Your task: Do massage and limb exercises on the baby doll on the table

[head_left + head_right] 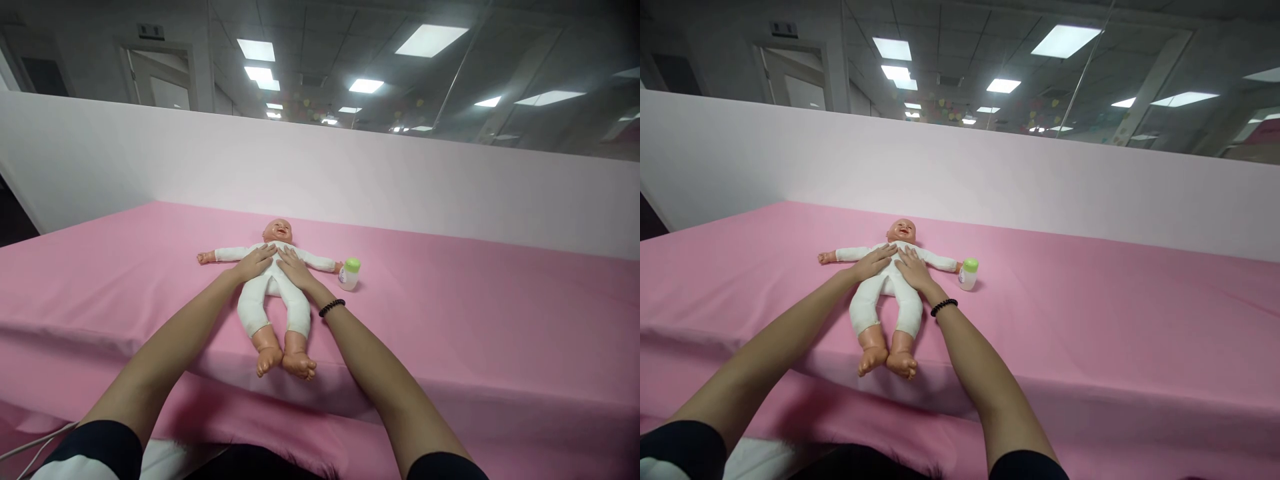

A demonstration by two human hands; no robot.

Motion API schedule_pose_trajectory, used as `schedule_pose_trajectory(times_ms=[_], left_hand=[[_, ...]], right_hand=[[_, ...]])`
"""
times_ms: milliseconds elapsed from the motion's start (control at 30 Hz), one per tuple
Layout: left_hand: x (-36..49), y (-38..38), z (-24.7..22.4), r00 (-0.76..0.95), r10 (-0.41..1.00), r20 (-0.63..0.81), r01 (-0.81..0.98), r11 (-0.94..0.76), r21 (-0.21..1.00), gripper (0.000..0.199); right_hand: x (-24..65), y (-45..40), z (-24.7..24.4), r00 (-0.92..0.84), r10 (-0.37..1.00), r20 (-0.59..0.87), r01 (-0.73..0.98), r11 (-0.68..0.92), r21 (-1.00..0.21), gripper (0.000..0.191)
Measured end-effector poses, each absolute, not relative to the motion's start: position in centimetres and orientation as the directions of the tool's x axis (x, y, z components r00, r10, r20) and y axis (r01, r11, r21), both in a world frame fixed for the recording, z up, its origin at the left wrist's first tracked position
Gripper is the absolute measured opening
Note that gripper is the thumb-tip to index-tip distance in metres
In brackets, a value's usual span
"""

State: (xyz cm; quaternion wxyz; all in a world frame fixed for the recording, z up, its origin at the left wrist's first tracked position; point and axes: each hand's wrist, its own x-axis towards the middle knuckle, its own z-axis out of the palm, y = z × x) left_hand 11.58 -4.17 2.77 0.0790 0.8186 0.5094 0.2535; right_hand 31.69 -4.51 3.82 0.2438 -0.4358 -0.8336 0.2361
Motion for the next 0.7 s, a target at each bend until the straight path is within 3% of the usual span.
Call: schedule_pose_trajectory(times_ms=[167,267,367,467,533,700], left_hand=[[12.2,-5.5,3.8,0.137,0.95,0.279,0.914,-0.231,0.335,0.071],[12.7,-6.5,4.6,0.093,0.934,0.345,0.951,-0.186,0.246,0.055],[13.0,-7.0,5.0,0.091,0.901,0.425,0.97,-0.177,0.168,0.045],[12.9,-7.1,4.8,0.19,0.862,0.469,0.945,-0.29,0.151,0.043],[12.7,-6.9,4.6,0.275,0.836,0.475,0.898,-0.4,0.185,0.042],[11.9,-5.3,3.7,0.398,0.807,0.436,0.776,-0.55,0.309,0.055]], right_hand=[[31.5,-5.0,3.9,-0.331,0.925,0.186,0.715,0.374,-0.591,0.076],[31.5,-5.9,4.3,-0.237,0.926,0.295,0.757,0.366,-0.541,0.06],[31.5,-6.4,4.6,-0.257,0.887,0.385,0.745,0.435,-0.505,0.039],[31.5,-6.2,4.5,-0.38,0.803,0.459,0.627,0.588,-0.511,0.03],[31.6,-5.9,4.2,-0.448,0.756,0.478,0.531,0.655,-0.537,0.034],[31.8,-5.1,3.7,-0.531,0.75,0.394,0.458,0.645,-0.611,0.049]])
